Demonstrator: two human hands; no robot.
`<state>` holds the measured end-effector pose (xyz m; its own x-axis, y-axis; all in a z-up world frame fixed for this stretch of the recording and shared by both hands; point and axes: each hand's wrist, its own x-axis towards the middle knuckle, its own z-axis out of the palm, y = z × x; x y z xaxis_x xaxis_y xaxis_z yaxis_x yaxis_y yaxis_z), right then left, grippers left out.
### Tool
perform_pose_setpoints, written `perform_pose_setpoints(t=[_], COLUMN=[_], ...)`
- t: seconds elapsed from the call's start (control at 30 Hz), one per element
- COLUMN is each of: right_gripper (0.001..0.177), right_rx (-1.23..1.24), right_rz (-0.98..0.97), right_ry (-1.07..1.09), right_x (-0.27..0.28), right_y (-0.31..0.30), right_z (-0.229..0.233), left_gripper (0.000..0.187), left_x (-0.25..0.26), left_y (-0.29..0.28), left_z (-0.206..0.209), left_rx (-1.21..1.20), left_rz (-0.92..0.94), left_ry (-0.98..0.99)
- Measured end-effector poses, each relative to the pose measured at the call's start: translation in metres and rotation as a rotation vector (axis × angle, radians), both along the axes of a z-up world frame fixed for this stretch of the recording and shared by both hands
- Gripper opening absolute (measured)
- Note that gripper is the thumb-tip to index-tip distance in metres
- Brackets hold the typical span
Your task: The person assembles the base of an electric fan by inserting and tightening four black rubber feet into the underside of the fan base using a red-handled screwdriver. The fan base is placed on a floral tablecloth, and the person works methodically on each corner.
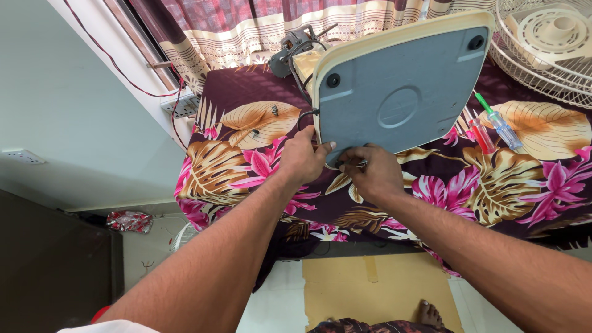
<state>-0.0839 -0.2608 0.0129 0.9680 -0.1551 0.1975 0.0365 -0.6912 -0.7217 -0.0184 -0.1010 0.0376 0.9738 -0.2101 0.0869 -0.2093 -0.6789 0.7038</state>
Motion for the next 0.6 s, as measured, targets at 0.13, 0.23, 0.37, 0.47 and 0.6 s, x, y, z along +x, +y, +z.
perform_pose_setpoints(t=[0.13,0.23,0.37,0.47,0.6], right_gripper=[0.020,0.020,0.021,0.022,0.023], right_rx=[-0.015,0.011,0.106,0.166,0.182], right_rz=[-0.056,-0.079,-0.132,-0.181,-0.201], right_ry=[0.016,0.046,0.129,0.185,0.203], right_x=[-0.002,-0.004,-0.005,-0.005,-0.006], right_y=[0.003,0.007,0.009,0.010,0.012], right_z=[0.002,0.002,0.005,0.006,0.008], left_gripper=[0.037,0.037,0.036,0.036,0.036], left_x=[0.000,-0.001,0.001,0.001,0.001], left_y=[-0.001,-0.001,-0.002,-0.003,-0.003], left_z=[0.001,0.000,-0.002,-0.004,-0.004], left_rx=[0.000,-0.002,-0.004,-0.007,-0.010], left_rz=[0.006,0.001,-0.007,-0.008,-0.006], left_ry=[0.048,0.034,0.026,0.014,0.006])
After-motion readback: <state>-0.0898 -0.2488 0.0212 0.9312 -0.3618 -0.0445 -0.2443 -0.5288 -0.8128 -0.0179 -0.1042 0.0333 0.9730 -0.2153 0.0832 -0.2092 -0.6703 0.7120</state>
